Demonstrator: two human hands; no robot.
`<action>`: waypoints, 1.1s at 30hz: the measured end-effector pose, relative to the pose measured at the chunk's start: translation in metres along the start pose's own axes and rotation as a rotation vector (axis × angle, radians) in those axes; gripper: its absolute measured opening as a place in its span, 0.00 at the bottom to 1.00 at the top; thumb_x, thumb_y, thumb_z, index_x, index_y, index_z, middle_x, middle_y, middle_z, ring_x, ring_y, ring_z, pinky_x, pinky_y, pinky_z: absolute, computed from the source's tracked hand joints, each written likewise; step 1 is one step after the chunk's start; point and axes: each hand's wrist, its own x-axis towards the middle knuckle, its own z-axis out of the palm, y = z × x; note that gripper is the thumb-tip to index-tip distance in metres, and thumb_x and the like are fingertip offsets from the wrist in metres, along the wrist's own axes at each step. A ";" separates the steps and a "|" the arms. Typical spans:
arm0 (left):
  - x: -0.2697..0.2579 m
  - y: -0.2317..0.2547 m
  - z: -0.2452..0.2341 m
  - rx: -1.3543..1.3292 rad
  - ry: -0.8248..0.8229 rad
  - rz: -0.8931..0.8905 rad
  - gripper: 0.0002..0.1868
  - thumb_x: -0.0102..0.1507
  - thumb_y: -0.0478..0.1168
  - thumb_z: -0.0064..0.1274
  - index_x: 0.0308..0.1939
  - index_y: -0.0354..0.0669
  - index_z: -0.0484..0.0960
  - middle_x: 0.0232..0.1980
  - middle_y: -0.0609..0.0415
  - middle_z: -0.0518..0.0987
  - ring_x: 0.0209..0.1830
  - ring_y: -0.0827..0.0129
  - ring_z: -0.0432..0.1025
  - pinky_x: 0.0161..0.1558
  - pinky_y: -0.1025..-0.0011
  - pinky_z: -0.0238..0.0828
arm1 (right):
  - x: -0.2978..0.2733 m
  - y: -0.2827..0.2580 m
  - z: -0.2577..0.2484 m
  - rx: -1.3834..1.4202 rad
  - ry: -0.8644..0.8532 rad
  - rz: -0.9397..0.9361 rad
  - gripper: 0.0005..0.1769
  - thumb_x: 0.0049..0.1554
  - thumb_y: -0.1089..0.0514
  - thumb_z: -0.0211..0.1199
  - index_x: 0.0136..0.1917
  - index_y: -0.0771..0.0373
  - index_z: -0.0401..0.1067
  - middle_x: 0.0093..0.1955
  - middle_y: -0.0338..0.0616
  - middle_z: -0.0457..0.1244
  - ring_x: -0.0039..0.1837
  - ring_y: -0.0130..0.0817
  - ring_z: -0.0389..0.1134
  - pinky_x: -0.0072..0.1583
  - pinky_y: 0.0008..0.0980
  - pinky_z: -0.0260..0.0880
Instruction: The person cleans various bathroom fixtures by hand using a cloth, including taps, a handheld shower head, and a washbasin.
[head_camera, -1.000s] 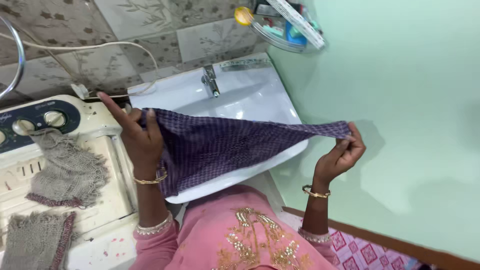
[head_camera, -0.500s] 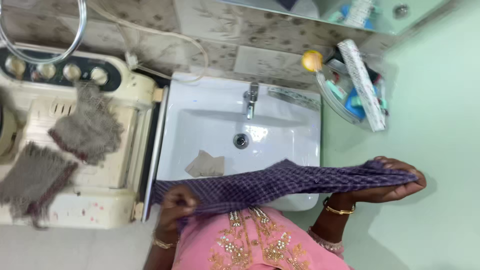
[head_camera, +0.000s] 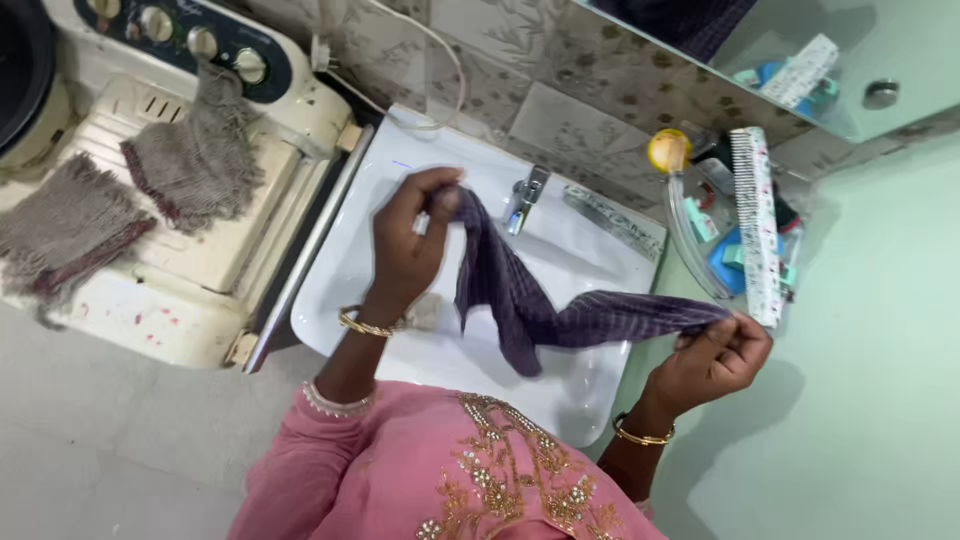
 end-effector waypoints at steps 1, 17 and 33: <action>0.008 -0.002 0.000 0.030 0.055 0.023 0.11 0.74 0.34 0.50 0.60 0.34 0.80 0.52 0.50 0.83 0.47 0.71 0.77 0.51 0.73 0.76 | 0.000 -0.001 -0.003 0.129 0.032 0.008 0.16 0.74 0.52 0.57 0.56 0.66 0.59 0.47 0.44 0.60 0.46 0.29 0.64 0.47 0.30 0.69; -0.076 -0.187 0.054 0.471 -0.602 0.131 0.37 0.66 0.54 0.53 0.74 0.39 0.66 0.75 0.34 0.63 0.72 0.41 0.60 0.69 0.42 0.54 | -0.113 0.150 0.061 -0.269 -0.593 -0.025 0.11 0.70 0.55 0.50 0.56 0.63 0.70 0.74 0.49 0.63 0.79 0.43 0.61 0.81 0.50 0.53; -0.034 -0.301 0.170 0.267 -0.362 -0.111 0.42 0.62 0.48 0.58 0.74 0.34 0.56 0.73 0.30 0.61 0.70 0.39 0.61 0.66 0.54 0.61 | -0.038 0.181 0.210 -0.479 -0.990 -0.188 0.42 0.64 0.40 0.52 0.82 0.67 0.50 0.86 0.58 0.39 0.87 0.57 0.34 0.81 0.58 0.31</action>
